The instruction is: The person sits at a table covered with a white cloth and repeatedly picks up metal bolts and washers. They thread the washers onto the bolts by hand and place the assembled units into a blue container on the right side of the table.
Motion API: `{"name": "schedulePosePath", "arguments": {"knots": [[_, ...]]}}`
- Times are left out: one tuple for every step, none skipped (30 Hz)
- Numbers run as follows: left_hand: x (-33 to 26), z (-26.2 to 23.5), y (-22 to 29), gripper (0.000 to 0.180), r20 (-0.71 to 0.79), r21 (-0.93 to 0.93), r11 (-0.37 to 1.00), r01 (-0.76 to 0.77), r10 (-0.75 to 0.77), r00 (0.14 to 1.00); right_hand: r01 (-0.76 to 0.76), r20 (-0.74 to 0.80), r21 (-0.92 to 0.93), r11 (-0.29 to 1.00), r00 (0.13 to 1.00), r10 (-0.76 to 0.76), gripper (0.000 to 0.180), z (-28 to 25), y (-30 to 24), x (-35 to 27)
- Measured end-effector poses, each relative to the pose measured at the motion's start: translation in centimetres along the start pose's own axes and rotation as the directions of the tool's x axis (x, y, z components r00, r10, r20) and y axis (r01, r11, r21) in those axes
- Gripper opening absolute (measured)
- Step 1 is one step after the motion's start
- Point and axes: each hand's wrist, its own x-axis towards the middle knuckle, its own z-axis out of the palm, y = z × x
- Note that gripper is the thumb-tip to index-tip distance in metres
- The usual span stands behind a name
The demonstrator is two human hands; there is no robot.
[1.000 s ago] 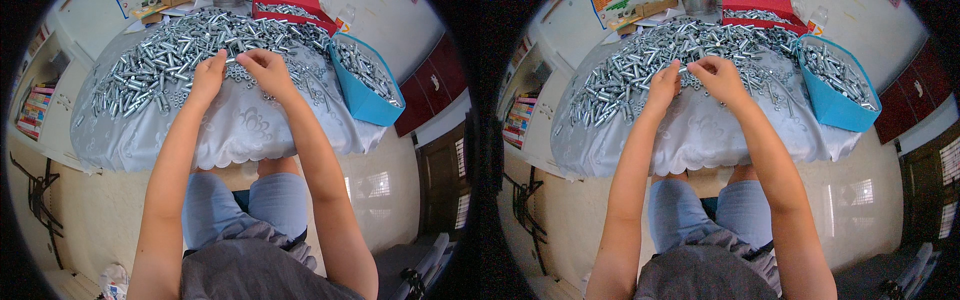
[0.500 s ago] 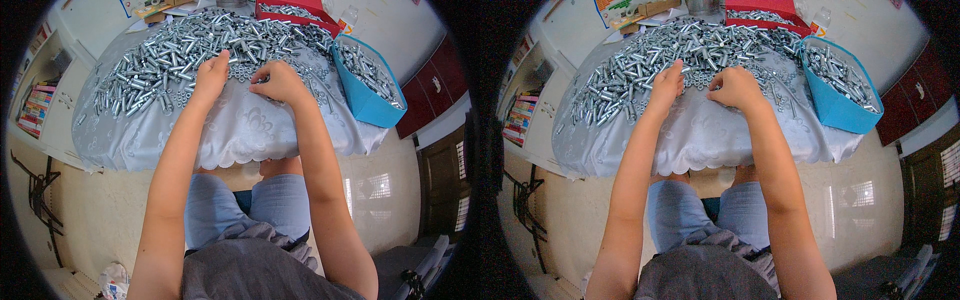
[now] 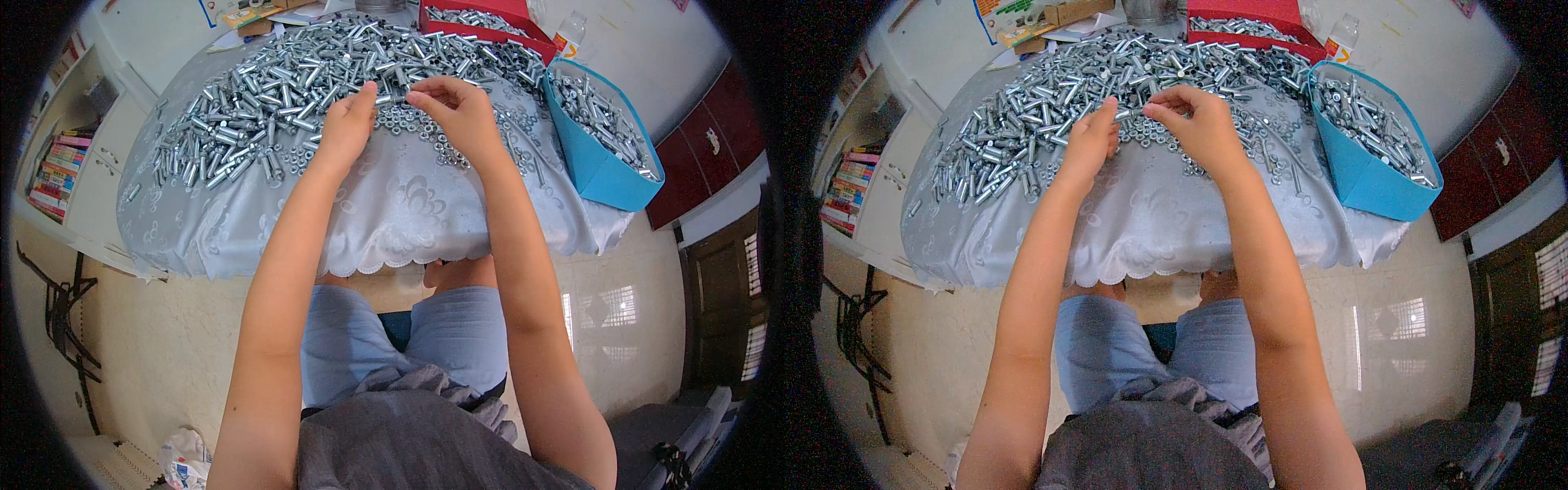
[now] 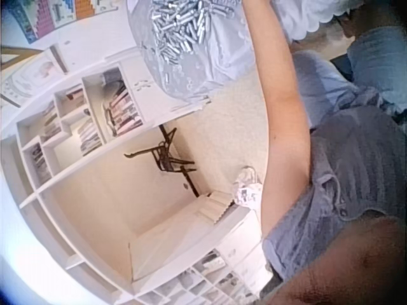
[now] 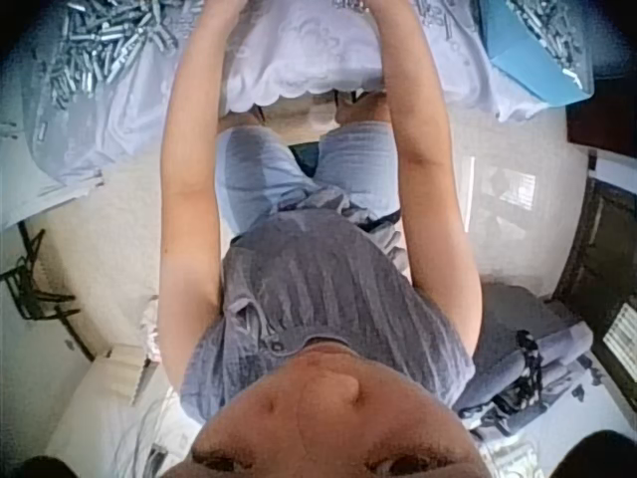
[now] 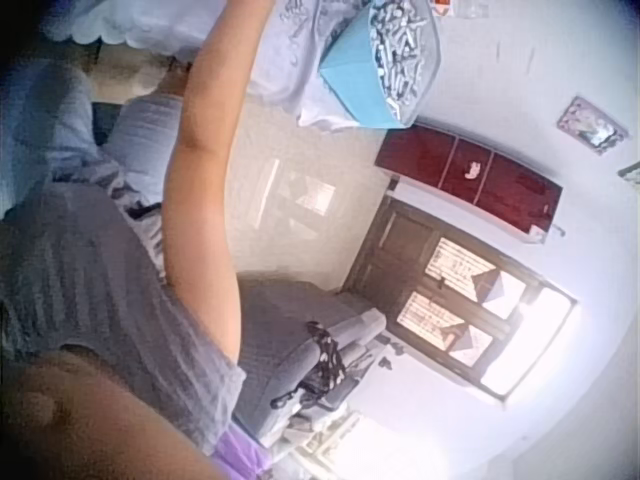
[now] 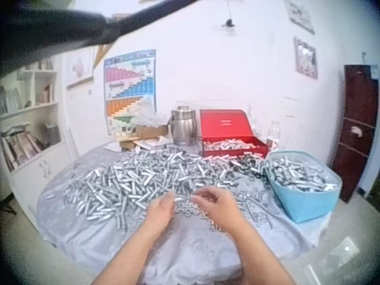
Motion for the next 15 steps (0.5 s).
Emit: {"name": "schedulePosePath", "arguments": {"knots": [[-0.12, 0.09, 0.11, 0.039, 0.004, -0.005, 1.0, -0.001, 0.001, 1.0, -0.019, 0.014, 0.007, 1.0, 1.0, 0.019, 0.02, 0.12, -0.02, 0.01], [-0.3, 0.21, 0.31, 0.039, 0.009, -0.011, 1.0, -0.001, 0.001, 1.0, -0.038, 0.028, 0.013, 0.999, 0.999, 0.038, 0.02, 0.23, -0.04, 0.01], [-0.4, 0.27, 0.42, 0.039, 0.014, -0.016, 1.0, -0.002, 0.002, 1.0, -0.057, 0.042, 0.02, 0.998, 0.998, 0.056, 0.02, 0.31, -0.05, 0.01], [-0.35, 0.17, 0.36, 0.039, 0.036, -0.032, 0.999, 0.007, -0.005, 0.999, -0.052, 0.052, 0.04, 0.998, 0.997, 0.05, 0.02, 0.35, -0.04, 0.03], [-0.25, -0.01, 0.27, 0.039, 0.059, -0.048, 0.999, 0.015, -0.012, 0.998, -0.047, 0.062, 0.061, 0.997, 0.997, 0.043, 0.02, 0.38, -0.03, 0.05], [-0.2, -0.12, 0.21, 0.039, 0.081, -0.064, 0.998, 0.024, -0.019, 0.997, -0.043, 0.072, 0.083, 0.996, 0.997, 0.037, 0.02, 0.41, -0.03, 0.07], [-0.25, -0.04, 0.35, 0.039, 0.081, -0.086, 0.996, 0.04, -0.033, 0.996, -0.045, 0.073, 0.1, 0.994, 0.997, 0.038, 0.019, 0.4, -0.02, 0.07], [-0.38, 0.07, 0.65, 0.039, 0.081, -0.107, 0.993, 0.057, -0.048, 0.996, -0.048, 0.073, 0.117, 0.992, 0.997, 0.04, 0.019, 0.39, -0.04, 0.06], [-0.44, 0.14, 0.81, 0.039, 0.082, -0.129, 0.989, 0.073, -0.063, 0.995, -0.051, 0.073, 0.135, 0.99, 0.996, 0.041, 0.019, 0.38, -0.03, 0.06], [-0.47, 0.11, 0.82, 0.039, 0.082, -0.135, 0.988, 0.075, -0.064, 0.995, -0.053, 0.078, 0.143, 0.988, 0.996, 0.042, 0.019, 0.39, -0.01, 0.05], [-0.47, 0.09, 0.83, 0.039, 0.082, -0.14, 0.987, 0.077, -0.066, 0.994, -0.055, 0.084, 0.152, 0.987, 0.996, 0.042, 0.019, 0.37, 0.04, 0.04], [-0.48, 0.06, 0.82, 0.04, 0.082, -0.146, 0.986, 0.079, -0.068, 0.994, -0.057, 0.089, 0.16, 0.985, 0.995, 0.043, 0.019, 0.34, 0.07, 0.02], [-0.47, 0.01, 0.82, 0.039, 0.084, -0.143, 0.986, 0.083, -0.072, 0.994, -0.068, 0.103, 0.154, 0.986, 0.993, 0.053, 0.019, 0.34, 0.03, -0.01], [-0.46, -0.04, 0.82, 0.039, 0.085, -0.141, 0.986, 0.087, -0.075, 0.994, -0.08, 0.116, 0.148, 0.986, 0.991, 0.063, 0.019, 0.33, -0.06, -0.07], [-0.47, -0.08, 0.82, 0.038, 0.086, -0.138, 0.986, 0.09, -0.079, 0.993, -0.091, 0.13, 0.142, 0.986, 0.989, 0.073, 0.019, 0.31, -0.16, -0.12]]}}
